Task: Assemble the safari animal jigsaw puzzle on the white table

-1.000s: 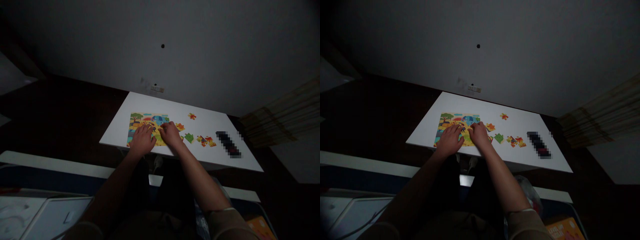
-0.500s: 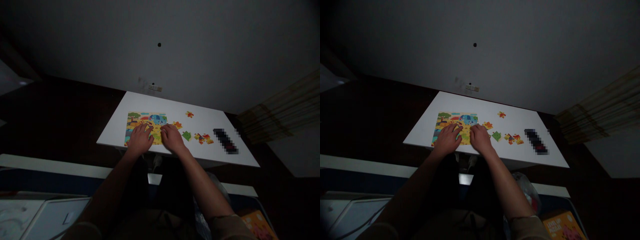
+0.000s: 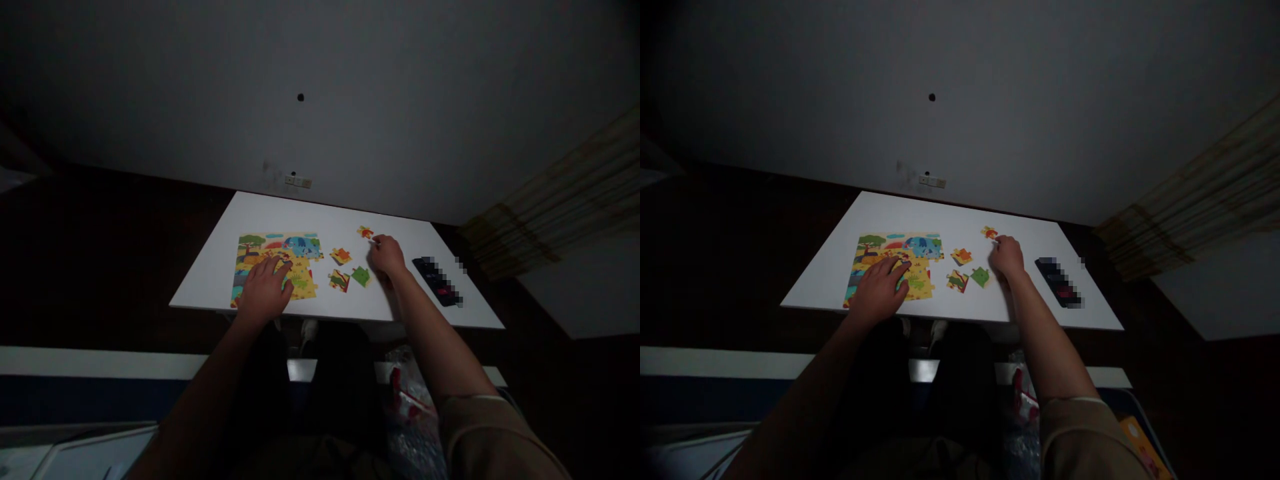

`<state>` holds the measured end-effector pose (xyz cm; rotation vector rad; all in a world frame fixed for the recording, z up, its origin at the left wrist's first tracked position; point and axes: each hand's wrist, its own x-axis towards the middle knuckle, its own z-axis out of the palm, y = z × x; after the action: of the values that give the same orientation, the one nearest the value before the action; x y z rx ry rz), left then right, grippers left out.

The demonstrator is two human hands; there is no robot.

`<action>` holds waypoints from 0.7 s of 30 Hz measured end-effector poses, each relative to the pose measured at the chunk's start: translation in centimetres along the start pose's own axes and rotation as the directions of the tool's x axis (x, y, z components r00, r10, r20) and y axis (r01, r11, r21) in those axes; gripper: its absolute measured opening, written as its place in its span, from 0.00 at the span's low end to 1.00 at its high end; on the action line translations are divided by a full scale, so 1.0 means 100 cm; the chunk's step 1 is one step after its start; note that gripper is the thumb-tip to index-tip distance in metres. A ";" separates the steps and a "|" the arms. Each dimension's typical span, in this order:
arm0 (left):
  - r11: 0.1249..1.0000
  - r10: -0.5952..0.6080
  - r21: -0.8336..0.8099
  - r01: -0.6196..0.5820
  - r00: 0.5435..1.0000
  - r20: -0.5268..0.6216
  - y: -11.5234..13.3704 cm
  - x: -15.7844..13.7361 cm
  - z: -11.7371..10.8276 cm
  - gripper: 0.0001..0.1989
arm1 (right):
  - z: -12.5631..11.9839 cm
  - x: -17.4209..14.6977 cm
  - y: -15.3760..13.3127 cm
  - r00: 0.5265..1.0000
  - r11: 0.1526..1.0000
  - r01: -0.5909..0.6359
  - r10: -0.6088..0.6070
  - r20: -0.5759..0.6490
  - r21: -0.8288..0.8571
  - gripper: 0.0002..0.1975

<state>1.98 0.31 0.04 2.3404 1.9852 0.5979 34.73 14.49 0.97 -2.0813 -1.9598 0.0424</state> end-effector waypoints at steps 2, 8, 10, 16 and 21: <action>1.000 -0.008 0.014 0.008 1.000 0.010 0.000 0.001 0.000 0.23 | 0.000 0.009 0.005 1.000 0.999 -0.013 0.014 0.013 -0.030 0.22; 0.998 -0.005 0.068 0.003 1.000 0.027 0.000 0.006 0.002 0.22 | 0.009 0.036 0.012 0.999 0.998 -0.037 0.038 0.027 -0.041 0.23; 0.997 -0.005 0.074 0.003 1.000 0.031 0.000 0.007 0.003 0.22 | 0.014 0.045 0.013 0.998 0.998 -0.047 0.048 0.032 -0.038 0.24; 0.998 -0.008 0.059 0.005 0.999 0.051 -0.001 0.009 0.004 0.22 | 0.029 0.060 0.018 0.991 0.988 -0.132 0.132 -0.002 0.078 0.28; 0.998 -0.013 0.067 0.008 0.998 0.063 0.000 0.010 0.004 0.23 | 0.030 0.065 0.016 0.985 0.972 -0.174 0.172 0.028 0.159 0.27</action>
<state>2.19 1.38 -0.06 2.3530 2.0194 0.4582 36.14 21.31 -1.14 -2.1428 -1.7143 0.2434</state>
